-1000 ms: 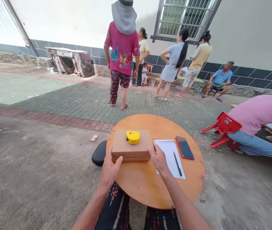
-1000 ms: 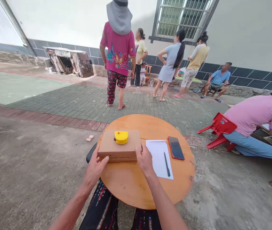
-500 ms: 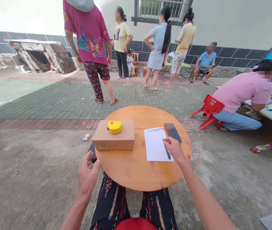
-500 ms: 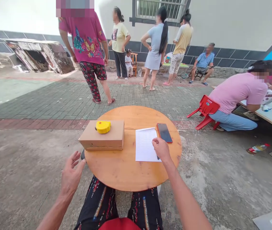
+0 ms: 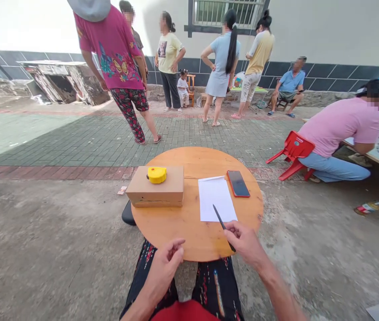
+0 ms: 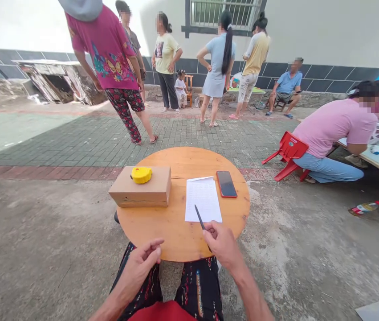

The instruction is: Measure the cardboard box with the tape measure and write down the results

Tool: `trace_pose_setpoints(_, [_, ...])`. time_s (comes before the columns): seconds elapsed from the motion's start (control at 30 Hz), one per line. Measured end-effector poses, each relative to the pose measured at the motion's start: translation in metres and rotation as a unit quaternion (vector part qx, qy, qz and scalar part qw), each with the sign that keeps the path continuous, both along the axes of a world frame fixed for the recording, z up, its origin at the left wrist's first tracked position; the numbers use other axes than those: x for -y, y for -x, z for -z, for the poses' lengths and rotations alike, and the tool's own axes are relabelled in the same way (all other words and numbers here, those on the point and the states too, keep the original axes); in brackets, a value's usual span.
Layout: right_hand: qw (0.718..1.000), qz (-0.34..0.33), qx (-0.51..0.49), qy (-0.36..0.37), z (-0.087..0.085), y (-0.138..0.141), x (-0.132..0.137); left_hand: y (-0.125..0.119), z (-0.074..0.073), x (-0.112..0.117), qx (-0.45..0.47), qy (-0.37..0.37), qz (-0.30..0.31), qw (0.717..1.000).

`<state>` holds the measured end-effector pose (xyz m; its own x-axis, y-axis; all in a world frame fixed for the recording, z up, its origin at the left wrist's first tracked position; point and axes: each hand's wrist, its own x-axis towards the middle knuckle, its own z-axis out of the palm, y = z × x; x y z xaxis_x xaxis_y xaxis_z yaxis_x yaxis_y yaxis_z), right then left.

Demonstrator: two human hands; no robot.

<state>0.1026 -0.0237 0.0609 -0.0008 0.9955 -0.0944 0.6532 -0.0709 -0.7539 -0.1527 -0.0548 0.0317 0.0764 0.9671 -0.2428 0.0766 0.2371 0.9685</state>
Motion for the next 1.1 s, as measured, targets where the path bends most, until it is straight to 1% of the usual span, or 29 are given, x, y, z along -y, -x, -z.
trace_pose_setpoints(0.03, [0.997, -0.044, -0.068, 0.012, 0.000, 0.011, 0.017, -0.008, -0.004, 0.001, 0.043, 0.023, 0.022, 0.999])
trace_pose_setpoints(0.07, [0.990, -0.078, -0.112, 0.033, 0.000, 0.022, 0.034, -0.015, -0.008, 0.002, 0.087, 0.046, 0.043, 0.994])
trace_pose_setpoints(0.13, [0.978, -0.100, -0.180, 0.046, 0.003, 0.043, 0.060, -0.025, -0.015, 0.002, 0.170, 0.081, 0.066, 0.980])
trace_pose_setpoints(0.2, [0.968, -0.111, -0.223, 0.037, 0.006, 0.056, 0.076, -0.029, -0.019, 0.003, 0.228, 0.108, 0.078, 0.965])
trace_pose_setpoints(0.27, [0.965, -0.115, -0.234, 0.015, 0.007, 0.062, 0.084, -0.028, -0.022, 0.005, 0.262, 0.134, 0.097, 0.951])
trace_pose_setpoints(0.33, [0.970, -0.119, -0.214, -0.003, 0.005, 0.062, 0.086, -0.027, -0.024, 0.009, 0.279, 0.158, 0.118, 0.940])
trace_pose_setpoints(0.43, [0.968, -0.146, -0.202, 0.001, -0.001, 0.060, 0.085, -0.027, -0.025, 0.014, 0.293, 0.183, 0.110, 0.932])
trace_pose_setpoints(0.5, [0.953, -0.174, -0.245, 0.016, -0.003, 0.058, 0.085, -0.028, -0.024, 0.016, 0.308, 0.195, 0.096, 0.926])
trace_pose_setpoints(0.57, [0.940, -0.169, -0.295, 0.007, -0.001, 0.055, 0.086, -0.031, -0.023, 0.016, 0.338, 0.217, 0.086, 0.912])
trace_pose_setpoints(0.63, [0.945, -0.152, -0.286, -0.054, 0.002, 0.051, 0.086, -0.035, -0.021, 0.016, 0.368, 0.248, 0.083, 0.892])
trace_pose_setpoints(0.7, [0.952, -0.160, -0.204, -0.163, 0.006, 0.048, 0.086, -0.041, -0.020, 0.016, 0.383, 0.280, 0.086, 0.876])
trace_pose_setpoints(0.77, [0.942, -0.179, -0.102, -0.264, 0.009, 0.047, 0.085, -0.049, -0.018, 0.017, 0.389, 0.308, 0.090, 0.864])
trace_pose_setpoints(0.83, [0.930, -0.171, -0.032, -0.324, 0.011, 0.047, 0.085, -0.057, -0.017, 0.018, 0.390, 0.325, 0.087, 0.857])
trace_pose_setpoints(0.9, [0.927, -0.148, -0.001, -0.346, 0.012, 0.048, 0.085, -0.063, -0.015, 0.018, 0.376, 0.321, 0.082, 0.866])
trace_pose_setpoints(0.93, [0.926, -0.136, -0.003, -0.352, 0.012, 0.048, 0.085, -0.065, -0.014, 0.018, 0.359, 0.308, 0.083, 0.877])
trace_pose_setpoints(1.0, [0.929, -0.102, -0.037, -0.354, 0.013, 0.047, 0.084, -0.066, -0.012, 0.015, 0.301, 0.258, 0.092, 0.913])
trace_pose_setpoints(1.03, [0.933, -0.073, -0.063, -0.347, 0.013, 0.044, 0.083, -0.066, -0.010, 0.012, 0.254, 0.218, 0.096, 0.937])
trace_pose_setpoints(1.1, [0.945, 0.003, -0.110, -0.307, 0.013, 0.038, 0.080, -0.062, -0.006, 0.005, 0.124, 0.109, 0.093, 0.982])
